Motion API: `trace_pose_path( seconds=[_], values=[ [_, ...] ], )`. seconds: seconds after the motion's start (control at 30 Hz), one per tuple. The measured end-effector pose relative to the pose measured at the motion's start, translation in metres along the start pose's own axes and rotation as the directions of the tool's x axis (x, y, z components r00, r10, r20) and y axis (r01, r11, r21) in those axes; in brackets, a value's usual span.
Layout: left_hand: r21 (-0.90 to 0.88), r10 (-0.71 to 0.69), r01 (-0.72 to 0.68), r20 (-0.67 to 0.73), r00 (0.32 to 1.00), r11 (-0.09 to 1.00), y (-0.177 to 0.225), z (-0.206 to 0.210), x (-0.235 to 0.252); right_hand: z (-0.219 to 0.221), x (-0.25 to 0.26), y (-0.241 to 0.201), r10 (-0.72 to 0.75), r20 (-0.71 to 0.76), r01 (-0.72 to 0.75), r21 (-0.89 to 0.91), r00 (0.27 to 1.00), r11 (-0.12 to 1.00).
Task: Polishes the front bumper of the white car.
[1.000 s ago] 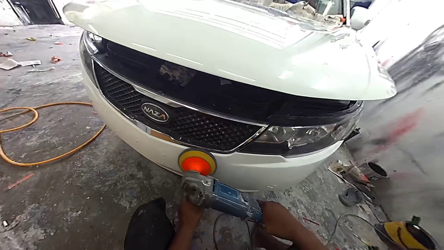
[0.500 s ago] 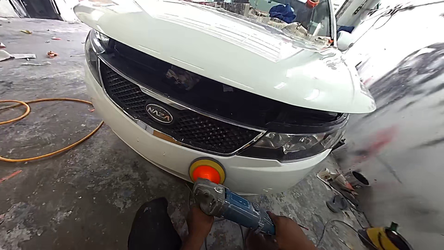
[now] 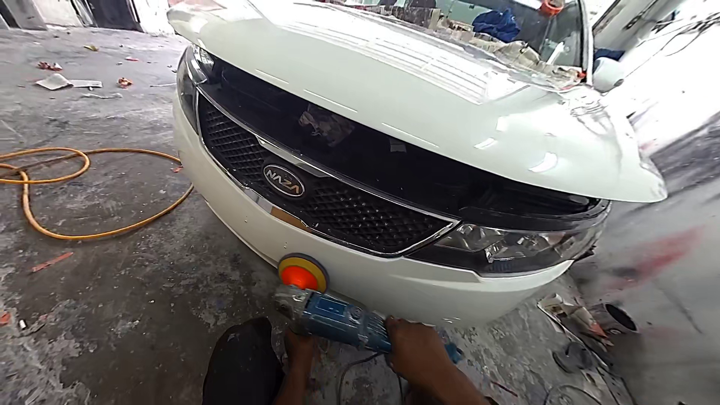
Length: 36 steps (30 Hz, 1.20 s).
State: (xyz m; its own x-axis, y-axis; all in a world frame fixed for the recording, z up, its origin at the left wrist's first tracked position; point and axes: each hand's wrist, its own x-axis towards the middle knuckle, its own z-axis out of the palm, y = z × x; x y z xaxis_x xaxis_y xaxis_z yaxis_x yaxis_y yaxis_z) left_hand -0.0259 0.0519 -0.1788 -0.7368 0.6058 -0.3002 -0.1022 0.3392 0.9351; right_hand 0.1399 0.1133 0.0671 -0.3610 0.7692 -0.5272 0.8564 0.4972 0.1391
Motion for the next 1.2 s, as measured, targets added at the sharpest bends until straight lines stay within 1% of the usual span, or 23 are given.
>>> trace_pose_path(
  seconds=[0.03,0.1,0.17,0.27,0.33,0.43,0.53,0.63,0.73,0.83,0.97,1.03,1.07,1.13,1.2],
  values=[
    [-0.067,-0.037,0.035,-0.036,0.999,0.997,-0.003,-0.001,0.007,-0.009,0.003,-0.014,-0.033,-0.015,0.033,-0.017,0.999,0.999],
    [-0.202,-0.133,0.123,-0.038,0.990,0.972,-0.007,0.000,0.013,-0.025,0.007,-0.036,-0.072,-0.018,0.071,-0.059,0.997,0.996],
    [-0.305,-0.191,0.187,0.016,0.981,0.934,-0.012,0.005,0.005,-0.031,0.009,-0.045,-0.076,0.004,0.076,-0.112,0.997,0.991],
    [-0.337,-0.213,0.243,0.123,0.969,0.910,-0.015,0.015,-0.013,-0.031,0.005,-0.035,-0.049,0.043,0.055,-0.141,0.998,0.989],
    [-0.299,-0.231,0.279,0.186,0.955,0.913,-0.015,0.026,-0.032,-0.023,-0.002,-0.013,-0.031,0.058,0.039,-0.134,0.998,0.990],
    [-0.247,-0.176,0.238,0.249,0.952,0.939,-0.023,0.047,-0.057,-0.005,-0.018,0.033,0.011,0.065,-0.003,-0.113,0.998,0.994],
    [-0.189,-0.085,0.146,0.297,0.951,0.971,-0.024,0.063,-0.080,0.019,-0.031,0.077,0.070,0.054,-0.065,-0.095,0.996,0.993],
    [-0.041,-0.012,0.026,0.318,0.948,0.999,-0.007,0.068,-0.091,0.037,-0.042,0.107,0.127,0.047,-0.125,-0.049,0.991,0.991],
    [0.087,0.005,-0.033,0.296,0.955,0.996,0.011,0.059,-0.083,0.048,-0.040,0.114,0.142,0.015,-0.142,-0.007,0.990,0.990],
    [0.185,-0.021,-0.025,0.247,0.969,0.982,0.033,0.033,-0.061,0.042,-0.026,0.099,0.094,-0.023,-0.093,0.042,0.995,0.995],
    [0.233,0.052,-0.082,0.134,0.990,0.969,0.056,-0.003,-0.032,0.029,-0.010,0.070,0.025,-0.122,-0.010,0.124,0.992,0.992],
    [0.276,0.091,-0.116,0.100,0.991,0.954,0.064,-0.010,-0.028,0.035,-0.007,0.068,0.014,-0.161,0.013,0.165,0.987,0.986],
    [0.300,0.117,-0.140,0.094,0.989,0.944,0.068,-0.011,-0.031,0.040,-0.006,0.071,0.016,-0.157,0.013,0.182,0.987,0.983],
    [0.361,0.154,-0.189,0.124,0.980,0.913,0.074,-0.008,-0.044,0.055,-0.009,0.086,0.034,-0.129,-0.004,0.224,0.991,0.974],
    [0.444,0.125,-0.216,0.225,0.966,0.870,0.083,-0.001,-0.062,0.074,-0.019,0.111,0.055,-0.105,-0.022,0.299,0.993,0.954]
  ],
)
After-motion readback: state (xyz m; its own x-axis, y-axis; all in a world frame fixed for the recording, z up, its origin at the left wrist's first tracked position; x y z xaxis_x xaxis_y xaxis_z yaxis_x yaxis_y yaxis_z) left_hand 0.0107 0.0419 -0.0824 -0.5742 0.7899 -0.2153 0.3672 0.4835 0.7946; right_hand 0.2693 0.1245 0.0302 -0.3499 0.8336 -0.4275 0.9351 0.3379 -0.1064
